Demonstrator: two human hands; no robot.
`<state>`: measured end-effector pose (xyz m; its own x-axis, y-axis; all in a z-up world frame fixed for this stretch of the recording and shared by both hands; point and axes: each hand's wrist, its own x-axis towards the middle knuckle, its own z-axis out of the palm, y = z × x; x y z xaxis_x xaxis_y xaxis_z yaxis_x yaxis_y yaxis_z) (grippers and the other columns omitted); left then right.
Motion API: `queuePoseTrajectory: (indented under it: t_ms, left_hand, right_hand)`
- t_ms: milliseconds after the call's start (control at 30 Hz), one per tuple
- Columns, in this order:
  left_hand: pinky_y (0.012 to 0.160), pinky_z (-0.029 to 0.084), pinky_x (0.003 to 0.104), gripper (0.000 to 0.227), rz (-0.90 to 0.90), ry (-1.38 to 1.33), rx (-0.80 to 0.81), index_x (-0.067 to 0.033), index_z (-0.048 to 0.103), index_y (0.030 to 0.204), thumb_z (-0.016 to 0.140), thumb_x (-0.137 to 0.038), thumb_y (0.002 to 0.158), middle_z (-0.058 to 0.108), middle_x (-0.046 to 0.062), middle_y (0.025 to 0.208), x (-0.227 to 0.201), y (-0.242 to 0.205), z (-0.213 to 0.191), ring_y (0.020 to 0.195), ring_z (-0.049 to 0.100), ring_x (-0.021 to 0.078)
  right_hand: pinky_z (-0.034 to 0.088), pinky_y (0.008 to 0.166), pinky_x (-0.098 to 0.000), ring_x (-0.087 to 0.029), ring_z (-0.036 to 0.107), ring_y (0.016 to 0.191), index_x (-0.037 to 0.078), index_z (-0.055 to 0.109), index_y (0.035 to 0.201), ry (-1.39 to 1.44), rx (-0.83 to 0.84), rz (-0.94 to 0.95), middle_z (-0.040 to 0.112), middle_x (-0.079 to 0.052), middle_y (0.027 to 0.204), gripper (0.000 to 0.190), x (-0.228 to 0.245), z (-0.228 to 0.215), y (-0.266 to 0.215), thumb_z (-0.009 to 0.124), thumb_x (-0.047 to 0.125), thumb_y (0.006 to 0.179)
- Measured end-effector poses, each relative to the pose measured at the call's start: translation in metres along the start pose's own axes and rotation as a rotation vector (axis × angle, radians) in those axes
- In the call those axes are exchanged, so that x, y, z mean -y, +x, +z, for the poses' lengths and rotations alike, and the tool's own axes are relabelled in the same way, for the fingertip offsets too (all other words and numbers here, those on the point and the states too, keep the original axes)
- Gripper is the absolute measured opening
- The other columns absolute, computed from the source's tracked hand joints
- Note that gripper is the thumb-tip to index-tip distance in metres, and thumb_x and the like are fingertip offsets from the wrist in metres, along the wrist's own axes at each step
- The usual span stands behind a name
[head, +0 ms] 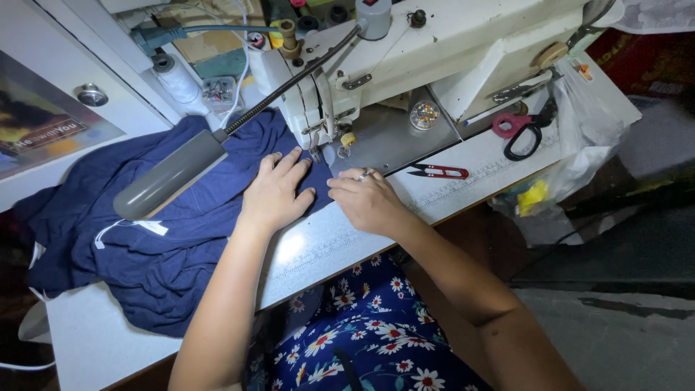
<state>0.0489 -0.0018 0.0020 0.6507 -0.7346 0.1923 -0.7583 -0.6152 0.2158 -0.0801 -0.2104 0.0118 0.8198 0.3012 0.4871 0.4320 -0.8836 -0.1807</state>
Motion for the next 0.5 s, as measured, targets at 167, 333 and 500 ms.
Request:
queuePoseTrajectory:
  t_ms: [167, 333, 500]
  left_hand:
    - [0.122, 0.030, 0.046, 0.065, -0.065, -0.017, 0.088, -0.0229, 0.058, 0.143, 0.059, -0.050, 0.084, 0.049, 0.004, 0.155, 0.002, 0.010, -0.009, 0.142, 0.038, 0.0338]
    - [0.124, 0.026, 0.045, 0.066, -0.139, -0.040, 0.181, -0.0202, 0.055, 0.145, 0.056, -0.046, 0.084, 0.042, 0.003, 0.161, -0.002, 0.019, -0.023, 0.145, 0.033, 0.0343]
    - [0.124, 0.026, 0.047, 0.067, -0.182, -0.050, 0.186, -0.0182, 0.052, 0.148, 0.055, -0.045, 0.086, 0.040, 0.005, 0.163, -0.003, 0.021, -0.023, 0.146, 0.031, 0.0351]
  right_hand:
    - [0.042, 0.102, -0.0455, -0.023, 0.060, 0.123, 0.016, 0.073, 0.114, 0.008, 0.041, 0.029, 0.071, -0.001, 0.122, 0.025, -0.002, 0.005, 0.003, 0.053, 0.017, 0.101]
    - [0.039, 0.106, -0.0486, -0.023, 0.057, 0.127, 0.018, 0.074, 0.115, -0.035, 0.035, 0.029, 0.071, 0.001, 0.126, 0.027, -0.006, 0.012, 0.008, 0.052, 0.016, 0.099]
    - [0.041, 0.102, -0.0520, -0.026, 0.053, 0.129, 0.018, 0.074, 0.115, -0.051, 0.047, 0.086, 0.067, -0.003, 0.125, 0.030, -0.008, 0.012, 0.010, 0.054, 0.012, 0.093]
